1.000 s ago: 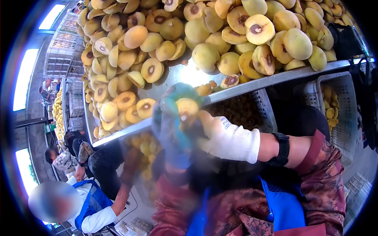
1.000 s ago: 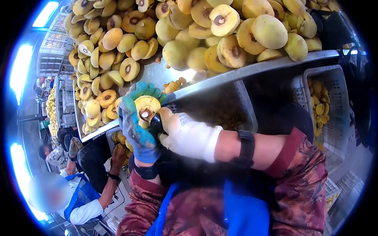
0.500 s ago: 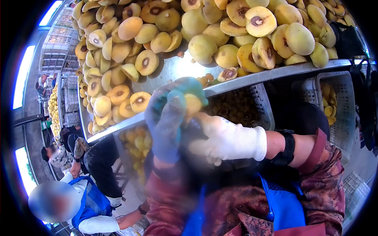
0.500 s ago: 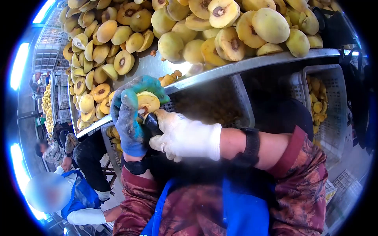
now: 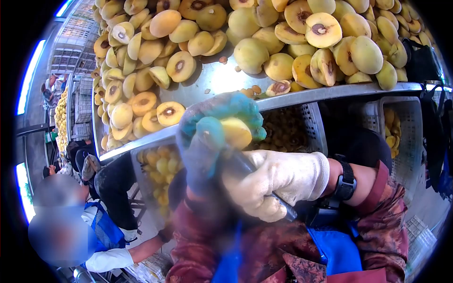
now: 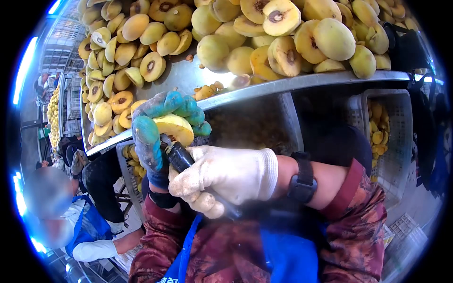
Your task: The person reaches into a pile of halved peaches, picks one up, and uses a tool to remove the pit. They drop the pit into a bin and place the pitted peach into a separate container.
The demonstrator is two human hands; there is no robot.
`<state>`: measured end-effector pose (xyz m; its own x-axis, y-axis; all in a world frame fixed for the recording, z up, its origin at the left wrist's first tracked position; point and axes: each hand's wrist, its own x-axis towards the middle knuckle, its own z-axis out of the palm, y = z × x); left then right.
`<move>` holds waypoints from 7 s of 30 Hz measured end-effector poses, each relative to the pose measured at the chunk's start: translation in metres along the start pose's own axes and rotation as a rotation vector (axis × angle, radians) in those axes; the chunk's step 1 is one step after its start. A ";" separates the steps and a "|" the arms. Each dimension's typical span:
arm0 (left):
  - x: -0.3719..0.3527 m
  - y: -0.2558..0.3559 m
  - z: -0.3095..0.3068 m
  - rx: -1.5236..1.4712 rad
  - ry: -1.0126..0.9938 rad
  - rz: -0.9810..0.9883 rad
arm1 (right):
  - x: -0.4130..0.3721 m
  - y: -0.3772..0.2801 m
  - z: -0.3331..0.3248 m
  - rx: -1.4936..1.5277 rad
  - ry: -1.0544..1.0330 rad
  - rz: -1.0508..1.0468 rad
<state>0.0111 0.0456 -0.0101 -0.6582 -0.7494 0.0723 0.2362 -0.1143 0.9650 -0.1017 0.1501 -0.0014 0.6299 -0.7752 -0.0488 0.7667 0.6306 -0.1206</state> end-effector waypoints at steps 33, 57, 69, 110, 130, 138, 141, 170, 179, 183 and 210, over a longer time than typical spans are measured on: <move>-0.002 0.068 -0.163 1.954 0.248 0.206 | -0.013 -0.013 -0.052 -2.316 0.809 0.127; 0.038 0.056 -0.045 0.088 -0.001 -0.252 | -0.015 -0.037 -0.006 -1.691 0.867 -0.722; 0.020 0.000 -0.001 -0.106 0.205 -0.100 | 0.016 -0.031 0.011 -0.707 0.738 -0.489; 0.013 -0.006 -0.004 -0.047 0.196 0.031 | 0.014 -0.014 -0.014 -1.791 0.889 -0.651; 0.008 -0.006 -0.026 0.604 0.004 0.276 | 0.014 0.011 -0.030 -1.691 0.798 -0.540; 0.014 -0.006 0.001 0.071 0.128 -0.080 | 0.008 -0.010 -0.010 -1.136 0.794 -0.282; 0.011 -0.014 0.003 0.057 0.115 0.068 | 0.007 -0.008 -0.019 -1.227 0.785 -0.411; 0.017 0.015 -0.025 -0.060 -0.398 -0.466 | -0.003 0.004 -0.007 -0.531 0.387 0.044; 0.000 0.006 -0.009 -0.369 -0.151 -0.311 | -0.006 0.006 -0.001 0.103 0.010 0.037; 0.003 -0.004 -0.004 -0.433 -0.058 -0.315 | -0.003 0.002 0.000 0.089 0.033 0.011; 0.070 0.059 -0.140 1.683 0.048 0.405 | 0.008 0.010 -0.049 -2.441 0.562 -0.129</move>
<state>0.0787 -0.1050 0.0166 -0.7229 -0.5769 0.3803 -0.5972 0.7985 0.0761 -0.0950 0.1485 -0.0516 0.2390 -0.9704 -0.0348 -0.8515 -0.1922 -0.4879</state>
